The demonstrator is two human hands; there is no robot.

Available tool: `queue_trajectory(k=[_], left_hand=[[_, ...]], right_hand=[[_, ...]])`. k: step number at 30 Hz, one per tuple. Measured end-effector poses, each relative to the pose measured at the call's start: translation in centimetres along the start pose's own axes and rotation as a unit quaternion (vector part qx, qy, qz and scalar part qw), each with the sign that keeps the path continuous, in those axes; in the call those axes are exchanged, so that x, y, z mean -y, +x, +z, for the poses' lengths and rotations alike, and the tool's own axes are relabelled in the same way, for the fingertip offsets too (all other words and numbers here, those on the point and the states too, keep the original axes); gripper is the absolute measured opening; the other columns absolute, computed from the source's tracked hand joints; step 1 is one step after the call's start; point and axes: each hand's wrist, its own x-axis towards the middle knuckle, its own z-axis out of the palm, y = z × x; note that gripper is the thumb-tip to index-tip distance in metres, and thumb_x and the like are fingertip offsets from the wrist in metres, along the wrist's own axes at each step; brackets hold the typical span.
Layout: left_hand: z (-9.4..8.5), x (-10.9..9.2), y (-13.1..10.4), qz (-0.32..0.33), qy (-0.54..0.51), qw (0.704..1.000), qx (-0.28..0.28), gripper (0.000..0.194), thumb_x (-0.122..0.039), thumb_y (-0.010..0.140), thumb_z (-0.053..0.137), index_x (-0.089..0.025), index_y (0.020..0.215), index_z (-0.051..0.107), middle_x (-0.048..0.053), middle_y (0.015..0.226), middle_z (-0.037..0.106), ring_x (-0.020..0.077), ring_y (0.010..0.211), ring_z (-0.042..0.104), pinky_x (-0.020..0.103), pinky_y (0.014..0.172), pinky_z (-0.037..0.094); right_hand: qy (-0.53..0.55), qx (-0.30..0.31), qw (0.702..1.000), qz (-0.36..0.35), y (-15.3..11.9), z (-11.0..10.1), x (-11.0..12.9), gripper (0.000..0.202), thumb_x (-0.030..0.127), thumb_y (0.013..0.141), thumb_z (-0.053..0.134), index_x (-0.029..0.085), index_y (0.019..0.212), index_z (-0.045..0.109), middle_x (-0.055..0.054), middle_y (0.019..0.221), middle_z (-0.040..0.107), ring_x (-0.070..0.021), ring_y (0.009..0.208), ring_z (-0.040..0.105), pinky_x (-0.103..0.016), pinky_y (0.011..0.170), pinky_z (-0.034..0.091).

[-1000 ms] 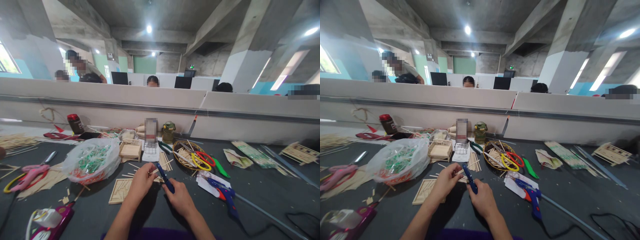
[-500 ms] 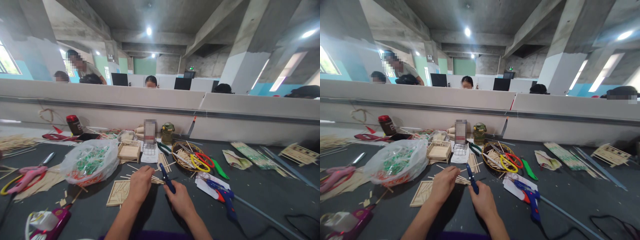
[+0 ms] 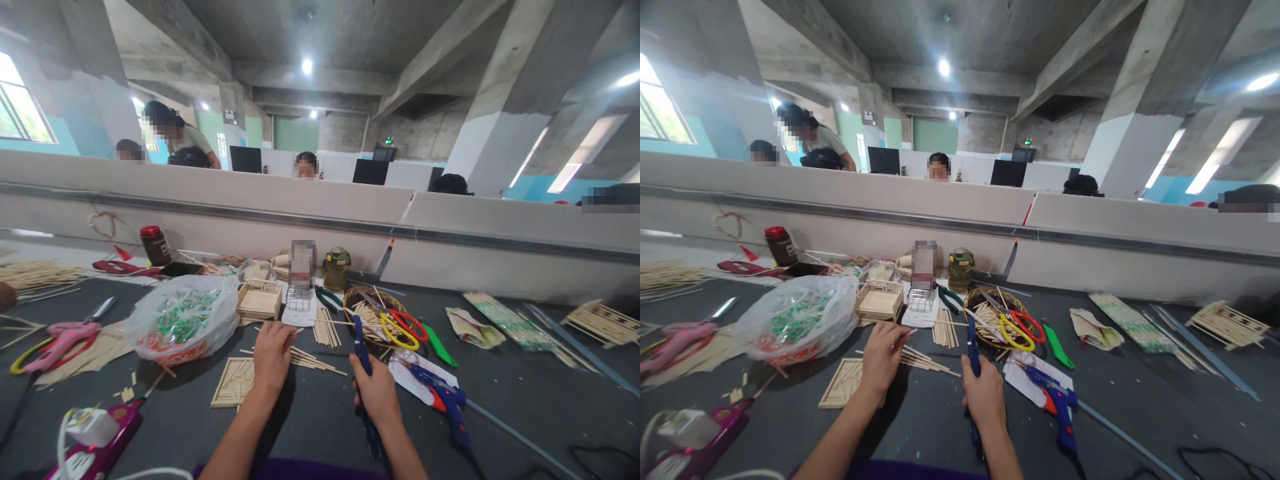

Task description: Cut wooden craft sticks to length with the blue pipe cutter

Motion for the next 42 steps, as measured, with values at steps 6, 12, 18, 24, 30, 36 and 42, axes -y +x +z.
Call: queue_trajectory(k=[6, 12, 18, 24, 30, 36, 42], left_hand=[[1.3, -1.6, -0.5, 0.078, 0.047, 0.991, 0.102, 0.018, -0.015, 0.087, 0.054, -0.023, 0.085, 0.069, 0.004, 0.083, 0.067, 0.0212, 0.081, 0.054, 0.033, 0.072, 0.040], [3.9, -0.4, -1.3, 0.075, -0.014, 0.976, 0.202, 0.029, -0.008, 0.085, 0.049, -0.022, 0.100, 0.069, 0.008, 0.118, 0.067, 0.0215, 0.102, 0.063, 0.033, 0.085, 0.046], [4.4, 0.1, -1.9, 0.056, -0.068, 0.975, 0.205, 0.048, 0.001, 0.074, 0.048, -0.020, 0.115, 0.063, 0.010, 0.134, 0.057, 0.0213, 0.120, 0.055, 0.036, 0.099, 0.044], [0.5, -3.0, -1.6, 0.070, -0.041, 0.997, -0.009, 0.034, -0.003, 0.081, 0.045, -0.018, 0.104, 0.064, 0.010, 0.101, 0.066, 0.0229, 0.098, 0.059, 0.038, 0.088, 0.047], [-0.5, -4.4, -1.4, 0.070, 0.006, 0.996, -0.047, 0.025, -0.018, 0.091, 0.047, -0.019, 0.113, 0.058, 0.009, 0.107, 0.065, 0.0232, 0.101, 0.058, 0.038, 0.091, 0.045], [0.5, -3.5, -1.6, 0.021, -0.024, 0.999, 0.022, 0.023, -0.021, 0.096, 0.039, -0.019, 0.090, 0.062, 0.004, 0.083, 0.063, 0.0162, 0.077, 0.060, 0.026, 0.071, 0.045], [-0.3, -3.5, -1.2, 0.010, -0.120, 0.991, 0.054, 0.026, -0.019, 0.094, 0.041, -0.018, 0.079, 0.062, 0.002, 0.074, 0.058, 0.0137, 0.070, 0.057, 0.022, 0.066, 0.041]], right_hand=[[0.049, -0.017, 0.999, -0.011, 0.0, 0.6, -0.2, 0.043, 0.059, 0.085, 0.042, 0.020, 0.071, 0.052, 0.003, 0.048, 0.056, -0.0146, 0.034, 0.057, -0.021, 0.035, 0.039], [0.056, -0.015, 0.998, -0.024, 0.0, 0.8, -0.5, 0.046, 0.062, 0.084, 0.043, 0.020, 0.069, 0.052, 0.003, 0.049, 0.056, -0.0137, 0.034, 0.056, -0.021, 0.036, 0.040], [0.051, 0.002, 0.998, -0.041, -0.4, 0.6, 0.0, 0.044, 0.059, 0.086, 0.041, 0.020, 0.067, 0.052, 0.003, 0.048, 0.055, -0.0137, 0.035, 0.056, -0.021, 0.036, 0.039], [-0.041, 0.015, 0.996, -0.075, -0.7, 0.7, 0.3, 0.042, 0.055, 0.089, 0.037, 0.021, 0.075, 0.057, -0.001, 0.053, 0.062, -0.0174, 0.041, 0.060, -0.025, 0.044, 0.043], [-0.111, 0.034, 0.981, -0.156, -2.1, 1.5, 1.4, 0.036, 0.047, 0.092, 0.038, 0.022, 0.081, 0.061, -0.007, 0.073, 0.072, -0.0229, 0.071, 0.069, -0.026, 0.060, 0.046], [-0.159, 0.072, 0.968, -0.180, -3.1, 2.1, 2.1, 0.028, 0.041, 0.093, 0.041, 0.023, 0.085, 0.061, -0.007, 0.076, 0.072, -0.0250, 0.079, 0.070, -0.027, 0.065, 0.043], [-0.172, 0.068, 0.964, -0.189, -3.0, 2.0, 1.8, 0.024, 0.036, 0.093, 0.042, 0.022, 0.083, 0.059, -0.006, 0.073, 0.071, -0.0242, 0.077, 0.070, -0.026, 0.064, 0.041]])
